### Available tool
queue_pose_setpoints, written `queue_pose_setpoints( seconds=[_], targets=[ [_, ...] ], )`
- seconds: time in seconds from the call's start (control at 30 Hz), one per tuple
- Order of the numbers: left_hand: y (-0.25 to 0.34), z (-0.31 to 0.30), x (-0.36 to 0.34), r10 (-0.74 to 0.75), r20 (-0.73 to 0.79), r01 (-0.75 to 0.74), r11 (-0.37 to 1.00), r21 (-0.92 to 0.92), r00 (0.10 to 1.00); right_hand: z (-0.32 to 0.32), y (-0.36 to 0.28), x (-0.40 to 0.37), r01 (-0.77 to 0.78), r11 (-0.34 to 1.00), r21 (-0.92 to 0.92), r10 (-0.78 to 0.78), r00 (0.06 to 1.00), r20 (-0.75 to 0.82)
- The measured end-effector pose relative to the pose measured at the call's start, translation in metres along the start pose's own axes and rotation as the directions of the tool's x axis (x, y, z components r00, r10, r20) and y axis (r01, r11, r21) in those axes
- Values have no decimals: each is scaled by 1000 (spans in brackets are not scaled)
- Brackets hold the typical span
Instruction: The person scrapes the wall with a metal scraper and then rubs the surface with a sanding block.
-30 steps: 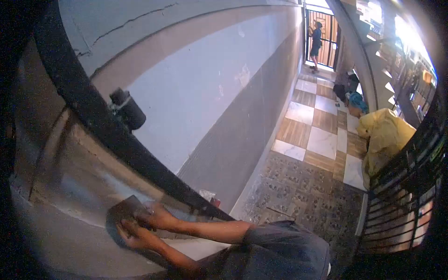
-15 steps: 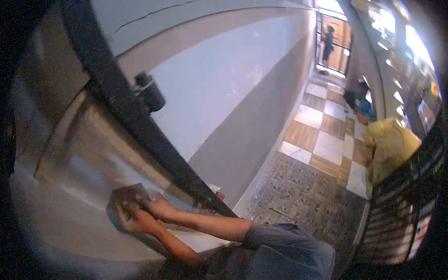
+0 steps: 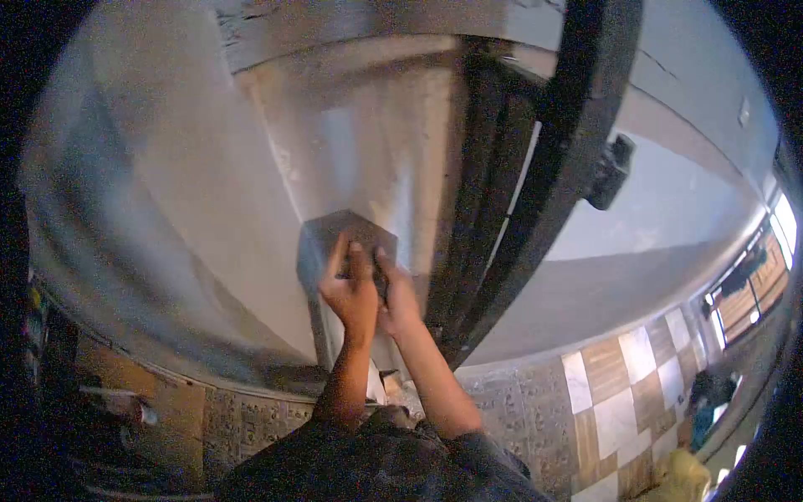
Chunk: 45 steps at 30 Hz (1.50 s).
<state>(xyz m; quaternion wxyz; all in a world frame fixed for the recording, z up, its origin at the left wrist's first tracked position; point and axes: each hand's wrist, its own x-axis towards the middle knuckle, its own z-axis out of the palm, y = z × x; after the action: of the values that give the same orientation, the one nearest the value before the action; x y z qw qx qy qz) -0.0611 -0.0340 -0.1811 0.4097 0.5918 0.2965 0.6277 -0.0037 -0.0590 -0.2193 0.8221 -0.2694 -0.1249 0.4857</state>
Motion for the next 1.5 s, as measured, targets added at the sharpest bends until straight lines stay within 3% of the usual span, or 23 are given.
queue_pose_setpoints(
  seconds=[0.03, 0.1, 0.13, 0.17, 0.23, 0.3, 0.5, 0.57, 0.6, 0.63, 0.67, 0.93, 1.0, 1.1, 1.27, 1.4, 1.5],
  targets=[
    [-1, 1, 1, 6, -24, -6, 1000, 1, 1000, 4, -3, -1, 14, 1000, 12, -14, 1000, -5],
    [-1, -5, -7, -33, 93, 41, 996, -85, 995, 8, -8, -8, -20, 998, 60, 21, 1000, -16],
    [1, -1, -6, 84, 50, -76, 987, -145, 995, 10, -9, -7, 51, 998, 42, -51, 999, -9],
    [2, -6, -10, -75, 144, 98, 983, -156, 987, 7, -9, -6, 149, 986, -77, -156, 983, -95],
    [13, -8, -12, 35, 162, -5, 983, -185, 986, 3, -16, -12, 79, 995, -62, -86, 989, -119],
    [10, -6, -16, -13, 187, 57, 971, -232, 982, 5, -17, -18, 188, 976, -106, -191, 981, -15],
    [15, 0, -16, -13, 198, 63, 966, -250, 980, 17, -30, -28, 212, 971, -109, -217, 976, -30],
    [17, -1, -14, -168, 287, 245, 935, -256, 943, 17, -32, -27, 207, 968, -144, -215, 976, -42],
    [10, 0, -11, -164, 283, 239, 937, -253, 945, 15, -31, -24, 205, 969, -141, -212, 977, -36],
    [3, 1, -12, 17, 198, 3, 995, -98, 980, 9, -30, -26, 192, 974, -117, -193, 981, 3],
    [1, 6, -12, 224, 137, -234, 970, 68, 965, 7, -34, -27, 188, 977, -100, -183, 981, 58],
    [0, 15, -34, 182, 92, -182, 983, -17, 979, -13, -42, -44, 103, 980, -170, -111, 993, -39],
    [1, 13, -35, 70, 117, -66, 997, -39, 991, -8, -46, -49, 58, 976, -210, -78, 993, -92],
    [4, 8, -29, 23, 152, -17, 999, -37, 988, -7, -42, -44, 77, 978, -195, -88, 995, -49],
    [-6, 7, -23, 139, 219, -147, 989, 22, 966, -1, -34, -37, 161, 972, -170, -174, 983, -64],
    [-3, 2, -28, 86, 247, -76, 996, -48, 965, -1, -30, -37, 220, 967, -131, -230, 971, -68],
    [-2, 0, -27, 46, 289, -31, 998, -55, 956, 0, -35, -37, 294, 930, -221, -297, 955, 20]
  ],
)
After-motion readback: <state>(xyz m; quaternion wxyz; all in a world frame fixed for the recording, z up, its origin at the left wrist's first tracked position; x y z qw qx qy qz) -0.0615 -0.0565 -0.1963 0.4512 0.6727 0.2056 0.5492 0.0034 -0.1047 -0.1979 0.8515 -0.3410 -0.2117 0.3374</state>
